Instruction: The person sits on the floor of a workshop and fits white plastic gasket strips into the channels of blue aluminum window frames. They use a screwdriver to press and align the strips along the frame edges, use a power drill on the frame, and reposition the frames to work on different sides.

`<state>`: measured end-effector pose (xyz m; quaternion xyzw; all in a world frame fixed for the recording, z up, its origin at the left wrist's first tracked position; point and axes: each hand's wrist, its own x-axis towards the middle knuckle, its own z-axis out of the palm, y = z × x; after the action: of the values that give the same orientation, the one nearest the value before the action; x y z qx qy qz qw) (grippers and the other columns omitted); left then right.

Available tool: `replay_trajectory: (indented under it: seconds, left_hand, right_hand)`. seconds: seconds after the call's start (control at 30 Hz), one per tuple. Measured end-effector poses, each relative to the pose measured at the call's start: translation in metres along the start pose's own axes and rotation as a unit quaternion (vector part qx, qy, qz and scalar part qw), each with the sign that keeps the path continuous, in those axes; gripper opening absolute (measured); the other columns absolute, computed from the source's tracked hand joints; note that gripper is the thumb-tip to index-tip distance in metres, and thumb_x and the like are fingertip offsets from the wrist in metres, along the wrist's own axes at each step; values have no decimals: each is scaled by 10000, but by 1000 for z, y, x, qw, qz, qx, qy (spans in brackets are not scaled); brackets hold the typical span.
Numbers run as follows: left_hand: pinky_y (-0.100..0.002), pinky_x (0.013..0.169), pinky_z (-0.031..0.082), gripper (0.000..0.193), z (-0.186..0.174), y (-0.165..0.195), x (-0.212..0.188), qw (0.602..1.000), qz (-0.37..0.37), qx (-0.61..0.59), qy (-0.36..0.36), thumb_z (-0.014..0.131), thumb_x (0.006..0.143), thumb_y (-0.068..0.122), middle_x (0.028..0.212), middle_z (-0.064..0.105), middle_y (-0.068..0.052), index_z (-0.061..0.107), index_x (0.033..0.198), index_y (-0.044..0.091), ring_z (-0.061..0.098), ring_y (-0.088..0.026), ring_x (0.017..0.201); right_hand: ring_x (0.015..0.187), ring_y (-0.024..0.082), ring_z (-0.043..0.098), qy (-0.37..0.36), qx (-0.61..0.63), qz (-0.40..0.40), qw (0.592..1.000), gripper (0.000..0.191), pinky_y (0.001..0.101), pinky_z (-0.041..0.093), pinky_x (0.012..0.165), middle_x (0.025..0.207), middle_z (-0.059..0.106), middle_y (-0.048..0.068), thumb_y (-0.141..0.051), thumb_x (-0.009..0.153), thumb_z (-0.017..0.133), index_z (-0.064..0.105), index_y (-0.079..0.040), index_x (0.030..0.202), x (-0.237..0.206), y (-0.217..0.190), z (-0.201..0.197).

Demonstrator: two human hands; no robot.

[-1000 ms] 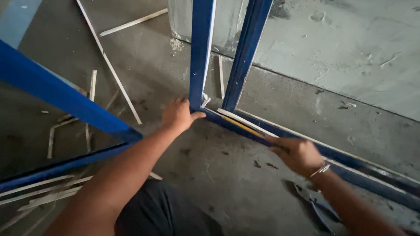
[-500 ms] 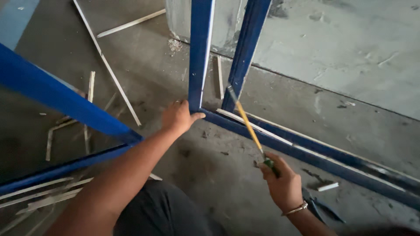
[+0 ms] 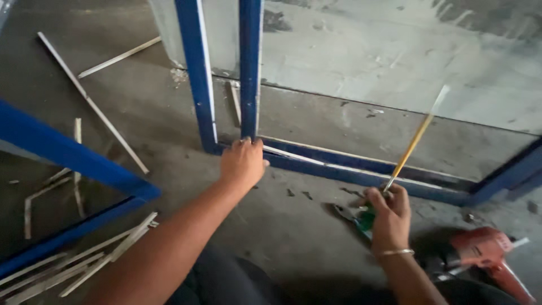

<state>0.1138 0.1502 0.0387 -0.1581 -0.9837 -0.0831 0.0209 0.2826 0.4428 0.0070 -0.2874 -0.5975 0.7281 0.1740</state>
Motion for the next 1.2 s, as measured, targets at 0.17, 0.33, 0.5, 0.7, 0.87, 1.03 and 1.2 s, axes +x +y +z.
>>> replay_trajectory:
  seconds: [0.17, 0.33, 0.5, 0.7, 0.87, 1.03, 1.2]
  left_hand:
    - [-494, 861, 507, 254, 37, -7, 16, 979, 122, 108, 122, 771, 798, 297, 1123, 715, -59, 733, 1019, 177, 645, -254, 1075]
    - [-472, 860, 485, 222, 53, -22, 31, 977, 153, 95, 115, 751, 753, 323, 1102, 729, -35, 758, 922, 180, 647, -243, 1045]
    - [-441, 838, 476, 137, 48, -20, 38, 970, 171, 129, 118, 716, 841, 312, 987, 752, -3, 765, 827, 185, 650, -211, 1004]
    - [-423, 808, 478, 179, 33, -13, 42, 955, 198, 187, 115, 706, 843, 326, 886, 749, -22, 755, 852, 154, 662, -232, 932]
    - [-412, 842, 492, 161, 16, -2, 55, 945, 231, 205, 111, 658, 870, 274, 892, 745, -48, 746, 842, 142, 682, -249, 918]
    - [-411, 859, 502, 154, -4, 11, 64, 923, 269, 244, 125, 602, 875, 179, 899, 741, -51, 745, 829, 149, 696, -242, 922]
    - [-421, 871, 480, 146, -34, 33, 71, 927, 295, 190, 136, 608, 860, 165, 895, 729, -55, 749, 827, 145, 676, -237, 965]
  right_hand:
    - [857, 180, 688, 52, -101, -18, 993, 248, 313, 567, 661, 1119, 652, 74, 38, 872, 645, 576, -60, 1088, 41, 36, -20]
    - [1022, 294, 649, 90, -307, -131, 938, 261, 393, 549, 847, 1299, 572, 134, 67, 835, 642, 668, -73, 1054, 70, 61, -29]
    - [1269, 351, 580, 89, -452, -202, 864, 261, 428, 501, 1023, 1391, 583, 120, 58, 771, 623, 713, -112, 948, 62, 66, -23]
    - [1223, 360, 609, 73, -472, -160, 864, 195, 459, 531, 935, 1517, 509, 107, -23, 795, 626, 705, -145, 925, 47, 49, -15]
    - [1027, 368, 695, 54, -499, -98, 859, 151, 483, 563, 833, 1578, 415, 98, -86, 820, 648, 710, -173, 927, 44, 42, -10]
    - [1039, 374, 694, 54, -496, -114, 859, 175, 488, 567, 820, 1582, 413, 108, -80, 821, 629, 711, -183, 935, 44, 45, -9]
    - [1014, 384, 699, 55, -508, -102, 853, 166, 493, 566, 819, 1588, 407, 102, -85, 806, 644, 712, -182, 921, 44, 45, -9]
